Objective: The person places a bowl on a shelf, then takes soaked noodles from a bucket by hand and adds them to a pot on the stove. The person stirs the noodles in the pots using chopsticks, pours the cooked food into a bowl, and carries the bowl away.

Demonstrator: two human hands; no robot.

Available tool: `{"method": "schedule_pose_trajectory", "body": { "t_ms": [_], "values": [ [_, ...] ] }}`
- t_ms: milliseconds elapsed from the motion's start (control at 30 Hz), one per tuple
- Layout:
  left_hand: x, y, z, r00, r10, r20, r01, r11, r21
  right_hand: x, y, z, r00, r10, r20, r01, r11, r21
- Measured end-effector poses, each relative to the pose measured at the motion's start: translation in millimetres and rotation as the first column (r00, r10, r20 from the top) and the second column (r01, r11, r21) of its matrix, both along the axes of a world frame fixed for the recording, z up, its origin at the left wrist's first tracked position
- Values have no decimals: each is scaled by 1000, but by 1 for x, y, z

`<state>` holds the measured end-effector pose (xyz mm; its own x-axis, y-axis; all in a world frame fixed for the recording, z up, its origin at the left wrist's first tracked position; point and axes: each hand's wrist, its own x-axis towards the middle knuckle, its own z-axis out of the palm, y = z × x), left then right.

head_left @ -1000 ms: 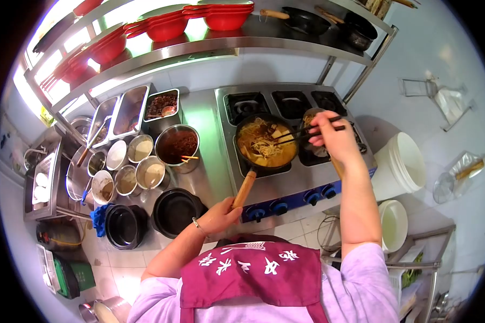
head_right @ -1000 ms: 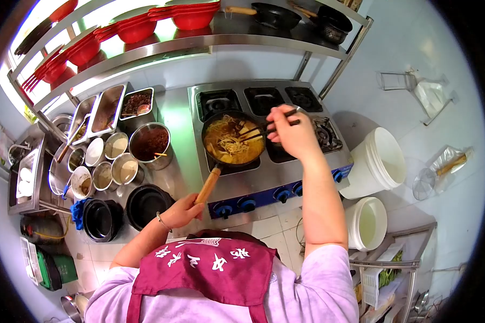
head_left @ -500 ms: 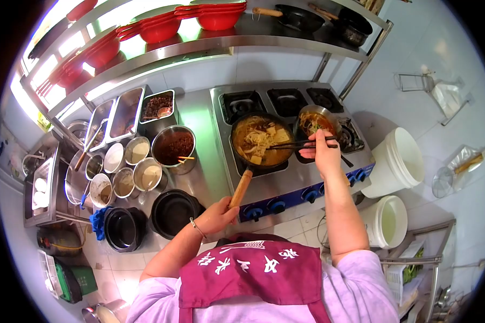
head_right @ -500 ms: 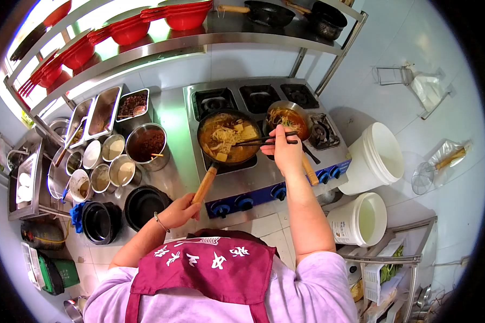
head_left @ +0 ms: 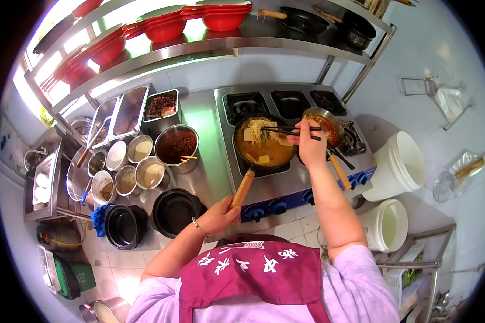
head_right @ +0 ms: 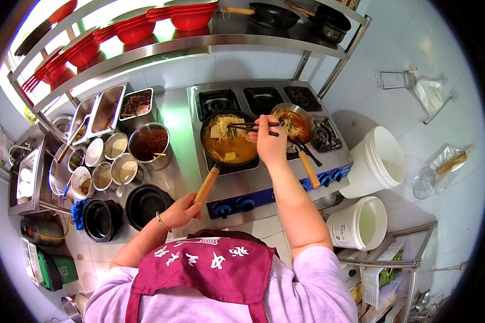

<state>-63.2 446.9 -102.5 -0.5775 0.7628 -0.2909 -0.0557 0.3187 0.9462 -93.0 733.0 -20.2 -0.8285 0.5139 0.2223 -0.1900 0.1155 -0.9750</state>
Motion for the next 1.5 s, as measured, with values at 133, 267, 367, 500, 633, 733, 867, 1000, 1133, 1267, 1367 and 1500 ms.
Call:
{"method": "schedule_pose_trajectory", "body": {
  "t_ms": [133, 267, 367, 500, 633, 733, 867, 1000, 1133, 1267, 1367, 1500],
  "values": [
    [0, 0, 4, 1000, -2, -11, 1, 1000, -26, -8, -4, -5, 997, 63, 47, -67, 995, 70],
    [0, 0, 3, 1000, -4, -7, 4, 1000, -29, -14, 0, -3, 970, 158, 185, -179, 978, 107],
    [0, -1, -3, 1000, -15, -27, 15, 1000, -23, -18, 3, 14, 936, 203, 287, -260, 950, 175],
    [0, -1, -2, 1000, -6, -20, 6, 1000, 3, -28, 0, 38, 882, 228, 413, -364, 886, 289],
    [0, -2, -1, 999, -19, -31, 19, 1000, -6, -35, -7, 56, 837, 232, 496, -479, 747, 461],
    [1, -1, 3, 999, -12, -33, 11, 1000, -23, -34, -18, 69, 835, 226, 502, -514, 647, 563],
    [1, -1, -3, 1000, 0, -2, 0, 1000, -4, -28, -32, 70, 897, 201, 393, -410, 709, 574],
    [1, 0, -1, 999, 20, -38, -20, 1000, 12, -31, -21, 72, 861, 187, 473, -391, 838, 381],
    [-1, 0, -1, 1000, 6, -19, -6, 1000, 10, -26, -29, 57, 894, 212, 395, -398, 780, 483],
    [-1, 0, 2, 999, -17, -31, 16, 1000, -24, -25, -18, 66, 916, 126, 382, -303, 841, 448],
    [0, 0, 0, 1000, -3, -2, 3, 1000, 16, -19, -27, 58, 912, 212, 351, -351, 846, 401],
    [0, 0, -3, 1000, -11, -24, 11, 1000, -20, -23, -15, 63, 925, 104, 366, -277, 844, 459]
  ]
}}
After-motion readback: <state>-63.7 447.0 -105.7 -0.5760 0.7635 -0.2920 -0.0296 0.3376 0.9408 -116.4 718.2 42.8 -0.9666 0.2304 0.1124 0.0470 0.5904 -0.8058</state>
